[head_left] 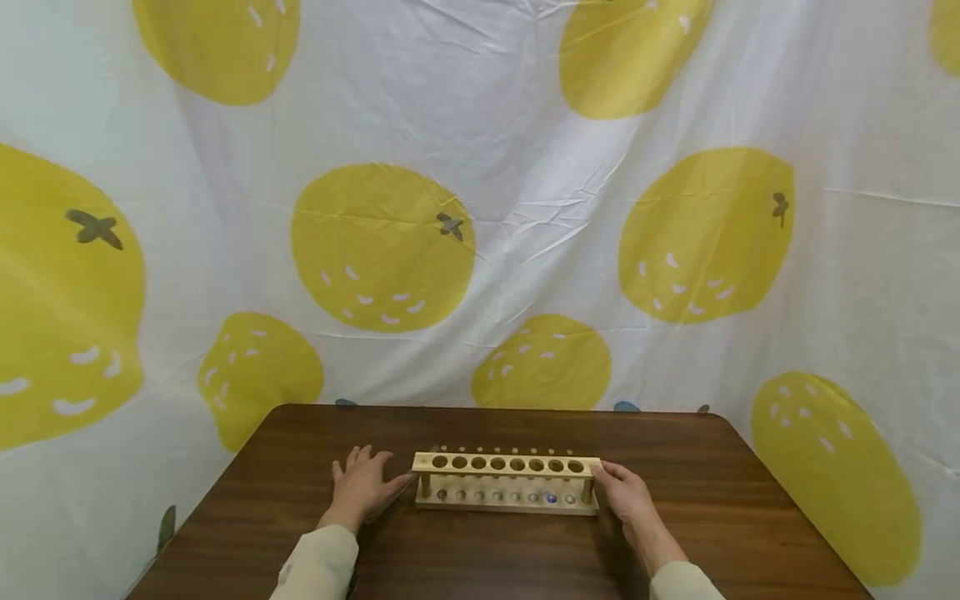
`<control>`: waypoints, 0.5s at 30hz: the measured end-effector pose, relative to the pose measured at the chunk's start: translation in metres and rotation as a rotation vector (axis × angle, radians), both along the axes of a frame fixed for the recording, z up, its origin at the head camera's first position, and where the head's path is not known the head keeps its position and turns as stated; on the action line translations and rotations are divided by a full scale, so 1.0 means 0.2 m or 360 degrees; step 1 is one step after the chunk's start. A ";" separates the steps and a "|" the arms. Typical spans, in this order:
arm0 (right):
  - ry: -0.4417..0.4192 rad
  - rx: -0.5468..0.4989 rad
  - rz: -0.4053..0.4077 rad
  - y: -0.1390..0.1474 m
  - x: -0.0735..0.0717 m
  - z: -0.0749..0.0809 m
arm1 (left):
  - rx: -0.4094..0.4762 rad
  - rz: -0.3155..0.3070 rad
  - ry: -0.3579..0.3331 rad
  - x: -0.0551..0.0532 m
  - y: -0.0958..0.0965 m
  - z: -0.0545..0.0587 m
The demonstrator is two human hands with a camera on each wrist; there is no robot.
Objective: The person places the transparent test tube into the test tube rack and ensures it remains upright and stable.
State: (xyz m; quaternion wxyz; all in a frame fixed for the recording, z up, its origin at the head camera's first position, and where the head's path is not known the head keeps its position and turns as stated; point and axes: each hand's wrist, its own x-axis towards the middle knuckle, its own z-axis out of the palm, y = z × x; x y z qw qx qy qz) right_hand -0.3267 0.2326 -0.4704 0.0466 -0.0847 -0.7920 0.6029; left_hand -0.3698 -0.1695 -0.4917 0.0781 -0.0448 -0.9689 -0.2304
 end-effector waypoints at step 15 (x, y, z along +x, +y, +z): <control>0.0023 -0.0022 -0.0029 0.00 0.00 -0.01 | 0.0000 0.0018 -0.0008 -0.03 0.04 -0.04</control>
